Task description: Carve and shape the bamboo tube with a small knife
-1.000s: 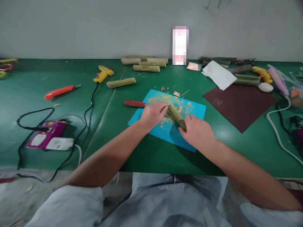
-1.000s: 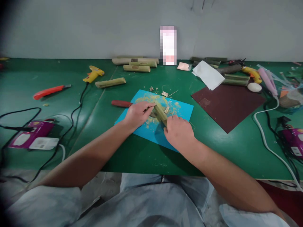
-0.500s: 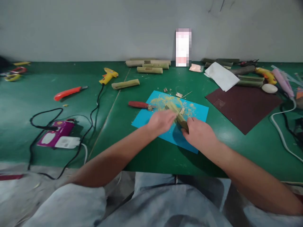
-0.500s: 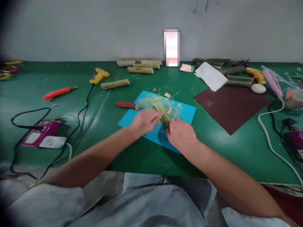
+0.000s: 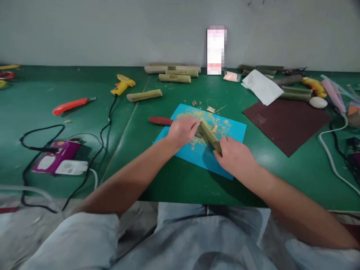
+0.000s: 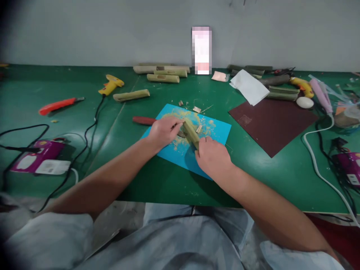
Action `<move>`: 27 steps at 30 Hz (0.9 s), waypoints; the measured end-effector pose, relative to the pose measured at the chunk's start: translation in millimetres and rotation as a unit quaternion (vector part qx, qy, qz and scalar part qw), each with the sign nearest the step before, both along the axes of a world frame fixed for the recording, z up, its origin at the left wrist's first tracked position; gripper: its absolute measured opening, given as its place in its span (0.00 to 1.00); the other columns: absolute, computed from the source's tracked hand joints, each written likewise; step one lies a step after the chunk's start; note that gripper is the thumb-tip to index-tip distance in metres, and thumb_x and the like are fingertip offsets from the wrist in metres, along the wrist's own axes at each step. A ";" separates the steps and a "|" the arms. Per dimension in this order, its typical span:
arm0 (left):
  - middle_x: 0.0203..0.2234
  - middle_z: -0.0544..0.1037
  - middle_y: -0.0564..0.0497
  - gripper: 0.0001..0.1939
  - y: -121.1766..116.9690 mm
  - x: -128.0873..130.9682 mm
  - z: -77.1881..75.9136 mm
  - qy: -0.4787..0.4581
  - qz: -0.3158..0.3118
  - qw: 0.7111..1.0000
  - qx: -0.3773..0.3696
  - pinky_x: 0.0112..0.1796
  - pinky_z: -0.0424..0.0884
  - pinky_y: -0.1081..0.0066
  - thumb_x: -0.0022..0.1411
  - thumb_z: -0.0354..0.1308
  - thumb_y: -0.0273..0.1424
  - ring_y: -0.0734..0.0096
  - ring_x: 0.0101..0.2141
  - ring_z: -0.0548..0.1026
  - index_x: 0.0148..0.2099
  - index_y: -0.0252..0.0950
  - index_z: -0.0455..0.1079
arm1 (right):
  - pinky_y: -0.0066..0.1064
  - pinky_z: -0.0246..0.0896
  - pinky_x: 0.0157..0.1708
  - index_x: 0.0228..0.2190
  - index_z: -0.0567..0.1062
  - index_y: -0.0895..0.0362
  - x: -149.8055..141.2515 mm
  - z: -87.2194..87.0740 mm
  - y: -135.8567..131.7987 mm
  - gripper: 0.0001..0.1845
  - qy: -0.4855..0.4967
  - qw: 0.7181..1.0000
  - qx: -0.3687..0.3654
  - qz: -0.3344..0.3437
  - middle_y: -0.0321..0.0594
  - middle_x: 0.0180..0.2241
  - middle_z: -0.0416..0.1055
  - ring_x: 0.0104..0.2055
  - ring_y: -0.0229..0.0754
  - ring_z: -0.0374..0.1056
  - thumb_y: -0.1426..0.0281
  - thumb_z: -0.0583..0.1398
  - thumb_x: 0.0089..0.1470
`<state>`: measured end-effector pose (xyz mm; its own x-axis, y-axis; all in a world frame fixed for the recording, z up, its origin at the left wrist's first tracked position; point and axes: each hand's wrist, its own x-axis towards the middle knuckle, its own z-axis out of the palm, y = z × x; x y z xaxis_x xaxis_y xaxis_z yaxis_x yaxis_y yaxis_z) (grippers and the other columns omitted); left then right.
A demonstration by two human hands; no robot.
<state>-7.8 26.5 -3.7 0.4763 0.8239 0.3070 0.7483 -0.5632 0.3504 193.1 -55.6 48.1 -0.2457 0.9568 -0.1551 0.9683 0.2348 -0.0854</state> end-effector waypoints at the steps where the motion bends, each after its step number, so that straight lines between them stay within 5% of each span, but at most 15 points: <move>1: 0.39 0.81 0.42 0.19 -0.8 0.4 0.2 0.009 -0.015 1.000 -0.006 0.42 0.75 0.62 0.73 0.46 0.37 0.60 0.40 0.79 0.47 0.35 0.77 | 0.34 0.64 0.34 0.44 0.71 0.61 0.1 0.3 0.0 0.13 0.000 1.000 -0.003 0.000 0.51 0.42 0.75 0.42 0.48 0.74 0.65 0.54 0.64; 4: 0.39 0.81 0.46 0.18 -0.5 0.4 -0.6 0.034 -0.059 0.997 -0.021 0.40 0.76 0.65 0.73 0.47 0.36 0.63 0.41 0.79 0.52 0.40 0.76 | 0.35 0.64 0.35 0.44 0.71 0.61 -0.1 2.0 0.0 0.13 -0.001 1.000 -0.016 0.000 0.52 0.42 0.75 0.42 0.49 0.74 0.65 0.54 0.64; 10: 0.42 0.82 0.44 0.16 18.1 -6.1 -3.5 -0.004 0.035 0.999 0.016 0.46 0.75 0.64 0.72 0.49 0.34 0.61 0.44 0.79 0.49 0.36 0.77 | 0.35 0.64 0.35 0.45 0.71 0.61 -0.1 1.7 0.7 0.14 0.003 1.000 -0.012 0.000 0.52 0.42 0.74 0.42 0.49 0.74 0.65 0.52 0.65; 15: 0.43 0.82 0.48 0.16 5.2 3.4 0.6 0.011 -0.061 0.997 -0.033 0.44 0.75 0.66 0.73 0.48 0.35 0.64 0.44 0.80 0.51 0.39 0.76 | 0.35 0.63 0.35 0.44 0.71 0.61 0.4 2.1 0.7 0.13 0.004 1.000 -0.014 0.004 0.51 0.41 0.74 0.42 0.49 0.74 0.66 0.53 0.64; 20: 0.42 0.82 0.44 0.16 -2.4 8.3 3.4 0.009 0.011 1.000 -0.016 0.44 0.75 0.63 0.73 0.48 0.34 0.60 0.43 0.80 0.48 0.37 0.77 | 0.35 0.63 0.34 0.44 0.71 0.61 0.7 3.2 0.7 0.14 0.006 1.000 -0.014 0.000 0.52 0.42 0.74 0.42 0.49 0.74 0.65 0.53 0.64; 24: 0.40 0.82 0.47 0.17 -12.4 11.6 3.4 0.038 -0.095 0.994 -0.049 0.39 0.76 0.65 0.74 0.47 0.36 0.61 0.42 0.80 0.52 0.40 0.76 | 0.35 0.63 0.34 0.43 0.72 0.61 1.6 -0.9 0.5 0.13 0.002 1.000 -0.004 0.008 0.51 0.41 0.75 0.42 0.49 0.75 0.65 0.54 0.64; 27: 0.42 0.81 0.45 0.17 -7.3 10.9 4.6 0.026 -0.025 0.999 -0.033 0.42 0.76 0.62 0.74 0.47 0.34 0.59 0.43 0.80 0.50 0.38 0.76 | 0.34 0.63 0.33 0.43 0.72 0.60 2.7 -3.9 0.4 0.14 0.003 1.000 0.010 0.004 0.50 0.40 0.75 0.41 0.49 0.75 0.64 0.54 0.64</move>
<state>3.1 19.2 0.9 0.5315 0.8161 0.2268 0.7378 -0.5776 0.3495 195.8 -55.2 44.2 -0.2543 0.9578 -0.1342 0.9659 0.2443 -0.0861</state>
